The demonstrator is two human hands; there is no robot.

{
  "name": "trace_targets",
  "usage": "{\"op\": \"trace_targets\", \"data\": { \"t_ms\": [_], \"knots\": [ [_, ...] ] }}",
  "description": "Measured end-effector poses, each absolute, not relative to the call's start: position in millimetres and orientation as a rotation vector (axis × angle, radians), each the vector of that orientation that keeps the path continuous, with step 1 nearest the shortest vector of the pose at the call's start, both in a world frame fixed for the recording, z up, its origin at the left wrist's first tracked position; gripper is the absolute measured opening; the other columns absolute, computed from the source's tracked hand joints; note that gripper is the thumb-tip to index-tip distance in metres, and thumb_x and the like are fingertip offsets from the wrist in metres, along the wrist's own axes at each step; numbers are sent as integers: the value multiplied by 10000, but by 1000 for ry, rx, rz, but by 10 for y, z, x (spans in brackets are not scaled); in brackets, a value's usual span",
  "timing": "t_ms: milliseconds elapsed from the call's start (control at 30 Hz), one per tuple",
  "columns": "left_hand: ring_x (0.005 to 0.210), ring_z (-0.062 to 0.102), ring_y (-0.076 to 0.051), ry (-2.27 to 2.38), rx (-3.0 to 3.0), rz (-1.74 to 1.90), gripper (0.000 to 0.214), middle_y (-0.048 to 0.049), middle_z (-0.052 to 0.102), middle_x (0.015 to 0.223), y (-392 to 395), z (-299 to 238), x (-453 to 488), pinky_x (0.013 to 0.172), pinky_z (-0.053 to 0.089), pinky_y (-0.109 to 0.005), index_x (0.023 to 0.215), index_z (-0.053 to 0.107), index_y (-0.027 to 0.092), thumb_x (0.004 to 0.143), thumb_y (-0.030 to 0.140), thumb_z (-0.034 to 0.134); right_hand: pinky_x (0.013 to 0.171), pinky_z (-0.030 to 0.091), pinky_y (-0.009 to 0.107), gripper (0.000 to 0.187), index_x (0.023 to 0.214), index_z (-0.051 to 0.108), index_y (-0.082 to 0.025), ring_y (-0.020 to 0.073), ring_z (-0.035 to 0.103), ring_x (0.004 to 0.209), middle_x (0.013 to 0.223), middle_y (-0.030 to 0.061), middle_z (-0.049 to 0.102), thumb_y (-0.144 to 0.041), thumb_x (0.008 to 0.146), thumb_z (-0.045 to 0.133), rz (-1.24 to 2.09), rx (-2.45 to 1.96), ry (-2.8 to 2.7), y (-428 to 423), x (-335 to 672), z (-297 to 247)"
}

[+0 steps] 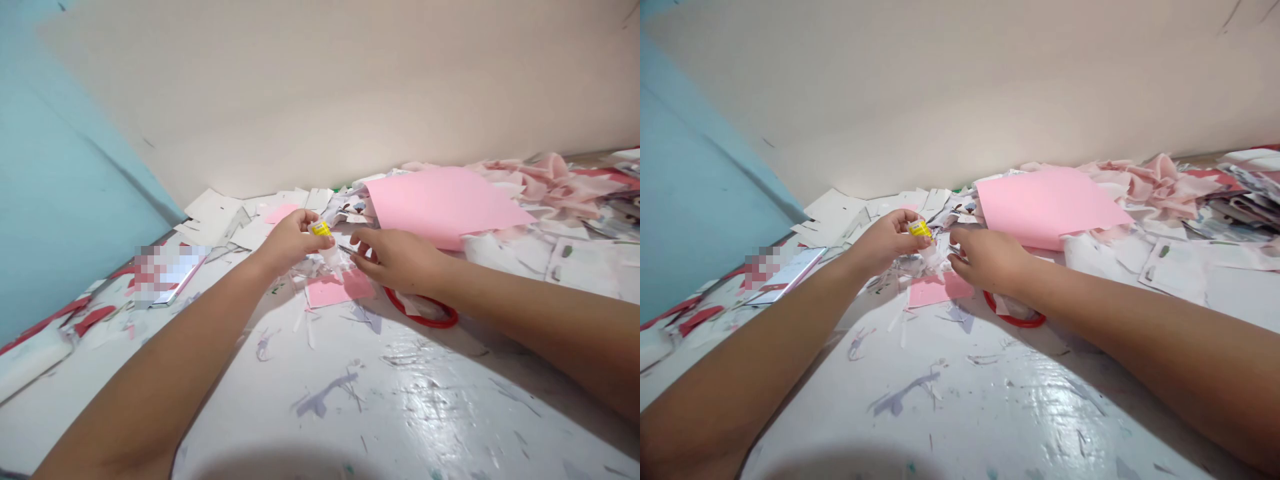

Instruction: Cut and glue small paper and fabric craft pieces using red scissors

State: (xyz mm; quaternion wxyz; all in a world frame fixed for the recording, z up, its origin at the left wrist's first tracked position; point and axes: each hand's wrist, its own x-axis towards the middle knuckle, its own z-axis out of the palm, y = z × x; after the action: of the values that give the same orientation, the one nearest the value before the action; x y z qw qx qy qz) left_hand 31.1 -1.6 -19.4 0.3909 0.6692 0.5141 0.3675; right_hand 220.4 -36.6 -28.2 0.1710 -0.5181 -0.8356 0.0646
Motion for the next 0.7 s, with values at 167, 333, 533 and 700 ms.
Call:
{"op": "trace_targets", "data": {
  "t_ms": [167, 333, 533, 700],
  "knots": [
    [737, 576, -128, 1217, 1810, 981, 367, 6, 577, 885, -97, -264, 413, 656, 457, -273, 913, 512, 210, 597, 251, 694, 724, 457, 312, 383, 1200, 414, -198, 219, 551, 995, 1137, 85, 572, -263, 827, 465, 628, -1264, -2161, -407, 2129, -326],
    [739, 589, -145, 1208, 1836, 990, 357, 7, 598, 865, -130, -298, 471, 638, 468, -282, 922, 505, 226, 624, 307, 684, 783, 481, 344, 342, 1133, 413, -195, 195, 572, 961, 1106, 86, 577, -234, 810, 516, 1017, -1150, -1920, -325, 2117, -407],
    [875, 574, -193, 1217, 1912, 966, 465, -59, 576, 1040, -145, -310, 497, 689, 474, -307, 1033, 547, 231, 608, 343, 697, 750, 490, 327, 392, 1085, 415, -208, 171, 605, 851, 984, 56, 609, -192, 740, 601, 1147, -1050, -1816, -256, 2132, -475],
    [912, 535, -182, 1176, 1933, 879, 381, -50, 539, 1048, -74, -223, 372, 714, 441, -297, 1087, 545, 255, 707, 279, 556, 631, 473, 283, 407, 1105, 414, -196, 150, 578, 722, 894, 32, 589, -204, 737, 587, 1006, -1126, -1910, -302, 2127, -440]
  ]
}}
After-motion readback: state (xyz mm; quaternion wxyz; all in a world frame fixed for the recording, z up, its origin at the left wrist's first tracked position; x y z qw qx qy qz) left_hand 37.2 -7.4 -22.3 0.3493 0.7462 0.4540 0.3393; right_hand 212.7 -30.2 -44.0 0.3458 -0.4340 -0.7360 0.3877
